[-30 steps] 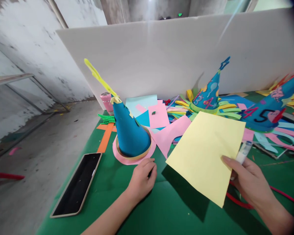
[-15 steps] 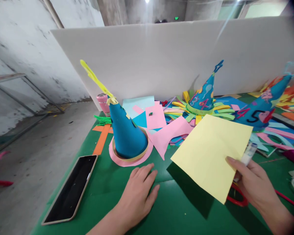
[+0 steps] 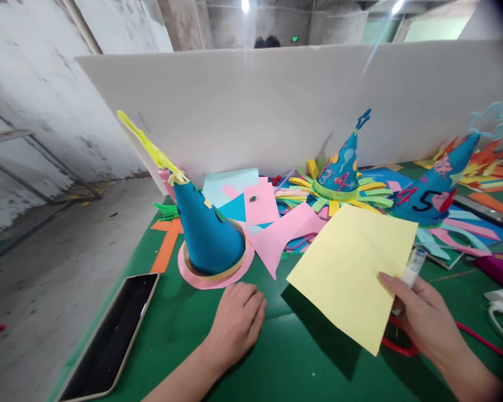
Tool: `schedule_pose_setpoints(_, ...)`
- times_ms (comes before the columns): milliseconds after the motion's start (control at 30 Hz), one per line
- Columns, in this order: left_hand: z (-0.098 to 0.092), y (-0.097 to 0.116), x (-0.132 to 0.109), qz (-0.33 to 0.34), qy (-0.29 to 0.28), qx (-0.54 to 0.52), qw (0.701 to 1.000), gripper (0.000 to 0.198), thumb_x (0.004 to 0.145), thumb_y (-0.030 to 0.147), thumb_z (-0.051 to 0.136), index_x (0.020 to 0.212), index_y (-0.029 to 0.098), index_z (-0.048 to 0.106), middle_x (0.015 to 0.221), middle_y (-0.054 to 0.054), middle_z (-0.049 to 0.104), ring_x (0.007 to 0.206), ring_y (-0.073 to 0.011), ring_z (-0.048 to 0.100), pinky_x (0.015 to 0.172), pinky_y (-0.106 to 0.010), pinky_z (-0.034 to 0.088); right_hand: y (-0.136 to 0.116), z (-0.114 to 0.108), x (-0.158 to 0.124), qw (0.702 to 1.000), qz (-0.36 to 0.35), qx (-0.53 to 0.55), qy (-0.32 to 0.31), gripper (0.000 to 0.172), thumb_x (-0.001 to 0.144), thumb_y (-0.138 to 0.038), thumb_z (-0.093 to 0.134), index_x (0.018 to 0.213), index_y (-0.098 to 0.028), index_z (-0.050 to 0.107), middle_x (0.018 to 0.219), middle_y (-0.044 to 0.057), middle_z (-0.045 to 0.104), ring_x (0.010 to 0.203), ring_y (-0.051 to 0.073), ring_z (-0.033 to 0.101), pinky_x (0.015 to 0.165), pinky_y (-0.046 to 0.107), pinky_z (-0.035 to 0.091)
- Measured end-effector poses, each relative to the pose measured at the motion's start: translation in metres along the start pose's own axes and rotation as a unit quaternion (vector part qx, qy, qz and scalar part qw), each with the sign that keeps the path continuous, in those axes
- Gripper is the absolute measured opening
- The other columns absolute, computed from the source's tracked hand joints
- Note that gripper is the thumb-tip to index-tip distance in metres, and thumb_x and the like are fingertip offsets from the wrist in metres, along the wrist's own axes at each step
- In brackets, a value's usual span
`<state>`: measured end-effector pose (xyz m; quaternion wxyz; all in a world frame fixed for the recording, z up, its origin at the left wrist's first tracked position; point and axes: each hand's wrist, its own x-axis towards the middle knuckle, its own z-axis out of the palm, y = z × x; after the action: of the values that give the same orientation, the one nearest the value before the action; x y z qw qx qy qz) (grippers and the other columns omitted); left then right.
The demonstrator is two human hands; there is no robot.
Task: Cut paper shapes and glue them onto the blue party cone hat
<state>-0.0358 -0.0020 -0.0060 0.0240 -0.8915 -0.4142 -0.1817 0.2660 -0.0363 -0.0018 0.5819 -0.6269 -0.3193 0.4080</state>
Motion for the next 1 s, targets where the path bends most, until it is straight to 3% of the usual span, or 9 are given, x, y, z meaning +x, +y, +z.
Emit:
schedule_pose_setpoints(233, 0.007, -0.008, 0.02, -0.103, -0.01, 0.13, 0.986, 0.03, 0.084, 0.025, 0.04, 0.098, 0.006, 0.059, 0.079, -0.015, 0.063, 0.073, -0.0274, 0.057, 0.062, -0.039, 0.042, 0.0, 0.0, -0.001, 0.996, 0.074, 0.038, -0.005, 0.02, 0.065, -0.034, 0.07, 0.08, -0.022, 0.063, 0.061, -0.003, 0.062, 0.05, 0.014, 0.051, 0.039, 0.021, 0.043)
schedule_pose_setpoints(367, -0.01, 0.004, -0.003, -0.041, -0.014, 0.096, 0.994, 0.032, 0.084, 0.02, 0.04, 0.056, 0.016, 0.056, 0.056, -0.005, 0.054, 0.058, -0.0184, 0.051, 0.056, -0.032, 0.037, -0.004, -0.004, 0.0, 0.996, 0.071, 0.056, 0.001, 0.024, 0.066, -0.033, 0.07, 0.086, -0.023, 0.064, 0.069, -0.002, 0.065, 0.055, 0.015, 0.054, 0.042, 0.02, 0.045)
schedule_pose_setpoints(500, -0.026, 0.011, -0.027, 0.005, 0.013, 0.022, 1.0, 0.037, 0.083, 0.016, 0.04, 0.047, 0.016, 0.048, 0.049, -0.002, 0.046, 0.051, -0.0142, 0.043, 0.052, -0.029, 0.036, -0.005, -0.007, 0.005, 0.997, 0.049, 0.057, 0.032, 0.026, 0.063, -0.033, 0.072, 0.086, -0.021, 0.065, 0.074, -0.001, 0.066, 0.055, 0.012, 0.053, 0.038, 0.016, 0.043)
schedule_pose_setpoints(600, -0.02, 0.005, -0.018, -0.025, -0.013, 0.027, 0.999, 0.03, 0.085, 0.022, 0.038, 0.065, 0.015, 0.059, 0.063, -0.006, 0.057, 0.063, -0.0179, 0.052, 0.061, -0.033, 0.043, -0.005, -0.003, 0.006, 0.997, 0.037, 0.064, 0.037, 0.026, 0.062, -0.032, 0.073, 0.084, -0.02, 0.066, 0.078, 0.0, 0.067, 0.058, 0.013, 0.056, 0.04, 0.016, 0.046)
schedule_pose_setpoints(633, -0.015, 0.003, -0.011, -0.036, -0.026, 0.041, 0.998, 0.027, 0.086, 0.026, 0.038, 0.084, 0.012, 0.061, 0.08, -0.01, 0.062, 0.077, -0.0216, 0.056, 0.07, -0.036, 0.045, -0.005, -0.001, 0.005, 0.996, 0.039, 0.069, 0.031, 0.026, 0.062, -0.032, 0.072, 0.085, -0.02, 0.066, 0.078, 0.001, 0.067, 0.06, 0.014, 0.057, 0.043, 0.017, 0.047)
schedule_pose_setpoints(700, -0.005, 0.0, 0.001, -0.052, -0.042, 0.075, 0.995, 0.045, 0.084, 0.038, 0.04, 0.113, 0.006, 0.051, 0.111, -0.019, 0.057, 0.105, -0.0297, 0.05, 0.084, -0.042, 0.042, -0.005, 0.002, 0.002, 0.996, 0.05, 0.071, 0.015, 0.027, 0.062, -0.033, 0.072, 0.085, -0.021, 0.066, 0.073, 0.0, 0.067, 0.059, 0.016, 0.058, 0.044, 0.019, 0.049)
schedule_pose_setpoints(800, 0.002, 0.004, 0.0, -0.045, -0.06, 0.066, 0.995, 0.053, 0.082, 0.045, 0.041, 0.113, 0.004, 0.052, 0.122, -0.023, 0.051, 0.113, -0.0333, 0.046, 0.088, -0.044, 0.04, -0.006, 0.004, -0.001, 0.996, 0.054, 0.069, 0.002, 0.026, 0.063, -0.034, 0.072, 0.084, -0.021, 0.066, 0.07, 0.0, 0.067, 0.056, 0.015, 0.057, 0.042, 0.019, 0.048)
schedule_pose_setpoints(900, -0.005, 0.014, -0.026, 0.024, -0.004, -0.016, 1.0, 0.036, 0.085, 0.035, 0.038, 0.107, 0.012, 0.056, 0.106, -0.015, 0.062, 0.096, -0.0261, 0.057, 0.084, -0.041, 0.044, -0.006, -0.001, 0.001, 0.997, 0.038, 0.072, 0.011, 0.026, 0.064, -0.033, 0.072, 0.086, -0.022, 0.065, 0.078, -0.001, 0.068, 0.061, 0.014, 0.058, 0.044, 0.017, 0.049)
schedule_pose_setpoints(1000, -0.017, 0.018, -0.046, 0.048, 0.033, -0.114, 0.992, 0.027, 0.086, 0.025, 0.034, 0.087, 0.018, 0.06, 0.064, -0.004, 0.062, 0.056, -0.0157, 0.056, 0.059, -0.031, 0.047, -0.002, -0.006, 0.006, 0.997, 0.028, 0.062, 0.033, 0.026, 0.064, -0.032, 0.072, 0.087, -0.022, 0.066, 0.082, -0.001, 0.068, 0.06, 0.013, 0.057, 0.043, 0.015, 0.047)
